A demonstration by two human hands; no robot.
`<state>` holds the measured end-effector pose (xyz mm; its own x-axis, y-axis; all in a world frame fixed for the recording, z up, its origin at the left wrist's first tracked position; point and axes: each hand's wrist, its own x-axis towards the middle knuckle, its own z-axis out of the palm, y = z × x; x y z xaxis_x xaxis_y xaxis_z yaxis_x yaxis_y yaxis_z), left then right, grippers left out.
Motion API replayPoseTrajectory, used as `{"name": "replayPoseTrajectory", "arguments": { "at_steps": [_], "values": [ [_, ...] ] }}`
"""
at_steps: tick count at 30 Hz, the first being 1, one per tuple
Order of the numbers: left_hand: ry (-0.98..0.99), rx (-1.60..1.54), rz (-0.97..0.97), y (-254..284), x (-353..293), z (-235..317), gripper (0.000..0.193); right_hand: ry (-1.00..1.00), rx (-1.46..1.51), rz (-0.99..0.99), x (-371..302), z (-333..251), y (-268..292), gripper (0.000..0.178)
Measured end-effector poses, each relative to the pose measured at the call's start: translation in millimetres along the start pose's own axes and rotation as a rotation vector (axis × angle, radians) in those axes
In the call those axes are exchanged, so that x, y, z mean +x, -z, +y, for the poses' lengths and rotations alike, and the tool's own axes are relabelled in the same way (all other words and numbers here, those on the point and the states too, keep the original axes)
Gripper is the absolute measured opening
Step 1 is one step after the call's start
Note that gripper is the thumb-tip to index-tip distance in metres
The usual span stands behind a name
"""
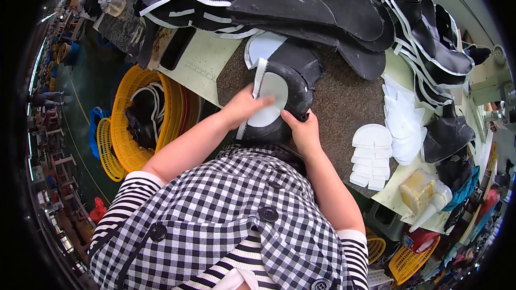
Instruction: The recorder is shown assembling upper components of a shoe, specifically fitting linings or reinforcements into a leather boot upper.
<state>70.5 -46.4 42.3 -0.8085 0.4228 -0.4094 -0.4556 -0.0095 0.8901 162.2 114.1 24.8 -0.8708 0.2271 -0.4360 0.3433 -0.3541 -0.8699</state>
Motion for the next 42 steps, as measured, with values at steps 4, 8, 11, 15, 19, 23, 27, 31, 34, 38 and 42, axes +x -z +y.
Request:
{"name": "replayPoseTrajectory", "arguments": {
  "at_steps": [4,8,11,15,19,23,27,31,34,38,42],
  "values": [
    [0.186,0.204,-0.09,9,-23,-26,0.039,-0.062,0.065,0.061,1,1,-6,0.037],
    [0.219,0.192,-0.141,35,-19,-1,0.041,-0.15,-0.184,-0.179,-2,-22,17,0.056],
    [0.297,0.072,-0.297,58,-25,37,0.046,0.342,-0.425,-0.172,-7,-35,45,0.078],
    [0.314,0.149,-0.387,74,-37,56,0.053,1.056,-0.928,-0.009,-6,-73,4,0.077],
    [0.499,0.0,-0.613,78,-48,70,0.054,0.948,-0.692,-0.49,19,-114,-32,0.03],
    [0.076,0.148,-0.485,109,-55,63,0.048,0.369,-0.966,-0.618,-8,-196,-82,0.029],
    [0.193,-0.208,-0.432,135,-40,108,0.04,0.276,-1.166,-0.826,43,-164,-90,0.039],
    [-0.034,0.555,-0.387,100,-29,90,0.035,0.131,-1.251,-0.877,64,-129,-112,0.05],
    [-0.031,0.704,-0.222,93,-33,76,0.03,0.037,-1.141,-0.832,65,-115,-107,0.034],
    [0.008,0.248,-0.234,97,-33,65,0.018,0.161,-1.029,-0.722,39,-126,-100,0.029],
    [-0.177,0.308,-0.291,83,-19,96,0.015,0.653,-1.06,-0.518,30,-134,-89,0.029]
  ]
}}
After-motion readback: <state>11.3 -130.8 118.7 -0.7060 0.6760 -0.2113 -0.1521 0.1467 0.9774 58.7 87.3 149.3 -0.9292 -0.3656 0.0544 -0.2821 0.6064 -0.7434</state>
